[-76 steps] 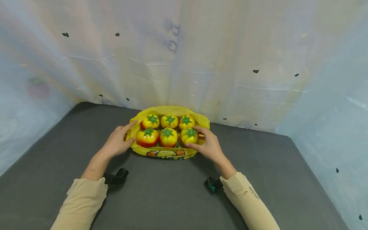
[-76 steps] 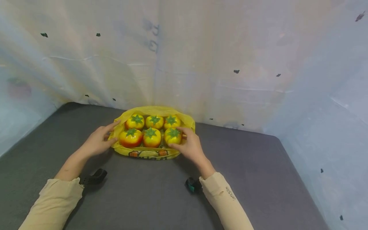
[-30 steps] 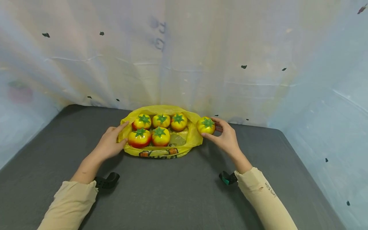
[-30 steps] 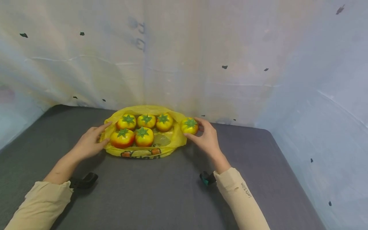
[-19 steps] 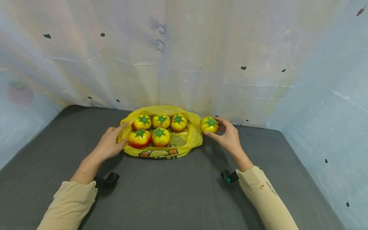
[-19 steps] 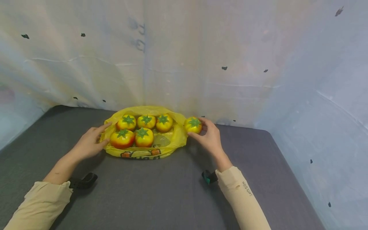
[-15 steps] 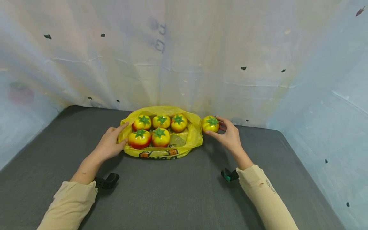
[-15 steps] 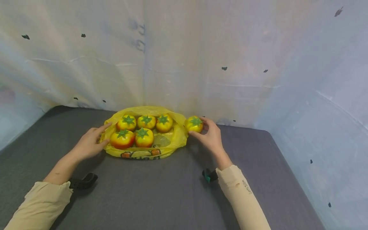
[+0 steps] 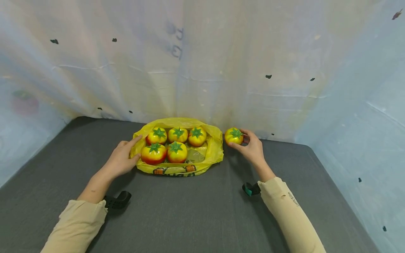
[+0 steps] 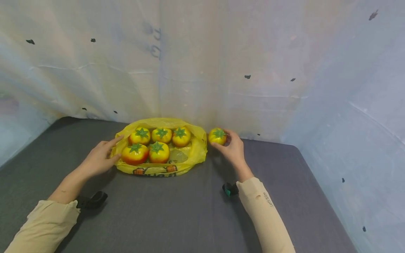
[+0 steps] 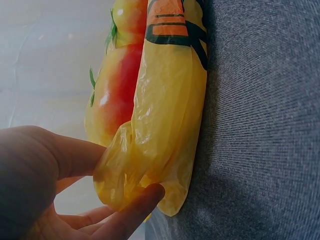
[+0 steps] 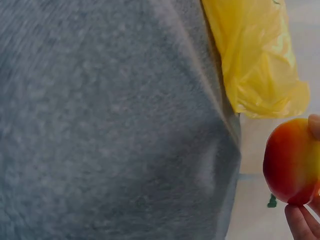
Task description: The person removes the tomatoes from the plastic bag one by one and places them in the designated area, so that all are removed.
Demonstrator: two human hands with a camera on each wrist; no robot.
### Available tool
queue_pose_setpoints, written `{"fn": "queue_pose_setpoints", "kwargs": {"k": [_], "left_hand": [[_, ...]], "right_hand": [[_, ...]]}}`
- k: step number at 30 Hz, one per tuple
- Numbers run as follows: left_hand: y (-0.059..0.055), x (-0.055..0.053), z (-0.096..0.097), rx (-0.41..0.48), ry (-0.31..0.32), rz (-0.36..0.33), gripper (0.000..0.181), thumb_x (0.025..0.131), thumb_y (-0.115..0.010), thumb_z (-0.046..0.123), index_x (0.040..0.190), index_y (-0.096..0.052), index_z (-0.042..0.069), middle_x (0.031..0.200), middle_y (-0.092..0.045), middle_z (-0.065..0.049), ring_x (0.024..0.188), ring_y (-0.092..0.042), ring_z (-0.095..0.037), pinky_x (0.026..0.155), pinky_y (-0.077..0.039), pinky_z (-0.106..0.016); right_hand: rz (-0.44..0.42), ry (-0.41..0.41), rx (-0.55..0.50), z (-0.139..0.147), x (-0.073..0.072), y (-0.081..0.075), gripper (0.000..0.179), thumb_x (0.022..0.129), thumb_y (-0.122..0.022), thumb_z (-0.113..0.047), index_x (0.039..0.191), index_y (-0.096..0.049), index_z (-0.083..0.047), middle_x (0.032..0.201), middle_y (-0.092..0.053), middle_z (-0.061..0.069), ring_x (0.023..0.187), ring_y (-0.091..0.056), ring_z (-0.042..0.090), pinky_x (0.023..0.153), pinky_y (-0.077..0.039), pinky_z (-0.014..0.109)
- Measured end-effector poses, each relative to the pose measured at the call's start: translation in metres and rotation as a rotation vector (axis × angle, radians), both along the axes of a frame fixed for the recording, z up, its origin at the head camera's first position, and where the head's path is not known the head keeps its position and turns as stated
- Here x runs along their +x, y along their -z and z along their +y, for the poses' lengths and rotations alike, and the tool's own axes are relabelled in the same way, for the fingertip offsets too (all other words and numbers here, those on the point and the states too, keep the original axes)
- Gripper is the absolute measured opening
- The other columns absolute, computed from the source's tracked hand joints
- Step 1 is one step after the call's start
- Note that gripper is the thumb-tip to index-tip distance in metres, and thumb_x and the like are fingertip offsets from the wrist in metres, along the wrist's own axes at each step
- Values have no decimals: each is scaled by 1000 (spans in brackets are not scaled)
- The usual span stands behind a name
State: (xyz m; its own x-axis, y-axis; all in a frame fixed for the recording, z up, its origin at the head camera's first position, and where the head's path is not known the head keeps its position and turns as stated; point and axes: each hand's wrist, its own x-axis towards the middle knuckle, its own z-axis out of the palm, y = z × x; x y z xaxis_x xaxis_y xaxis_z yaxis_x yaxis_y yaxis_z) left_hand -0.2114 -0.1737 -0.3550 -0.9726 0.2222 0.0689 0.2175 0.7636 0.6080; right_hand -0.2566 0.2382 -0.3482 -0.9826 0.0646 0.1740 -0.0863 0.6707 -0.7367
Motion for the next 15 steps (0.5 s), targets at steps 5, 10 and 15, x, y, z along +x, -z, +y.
{"fn": "queue_pose_setpoints", "kwargs": {"k": [5,10,15], "left_hand": [[1,0,-1,1,1,3,64,94,-55,9,150,-26,0,125,-38,-39,107,-44,-50,79,-43,-57],[1,1,-1,-2,-5,4,64,94,-54,10,150,-26,1,124,-38,-38,106,-45,-48,78,-43,-55],[1,1,-1,-3,-4,17,63,94,-55,10,149,-26,0,123,-40,-38,103,-46,-47,76,-43,-54]], "right_hand": [[-36,18,-3,2,-4,7,74,82,-77,-28,143,-42,-9,143,-45,15,124,-52,33,98,-47,44],[-57,32,2,4,-6,12,74,82,-76,-28,144,-41,-8,143,-44,17,125,-51,34,100,-46,45],[-76,35,7,5,-10,17,74,82,-76,-27,145,-40,-9,145,-44,16,126,-50,34,100,-46,45]]}}
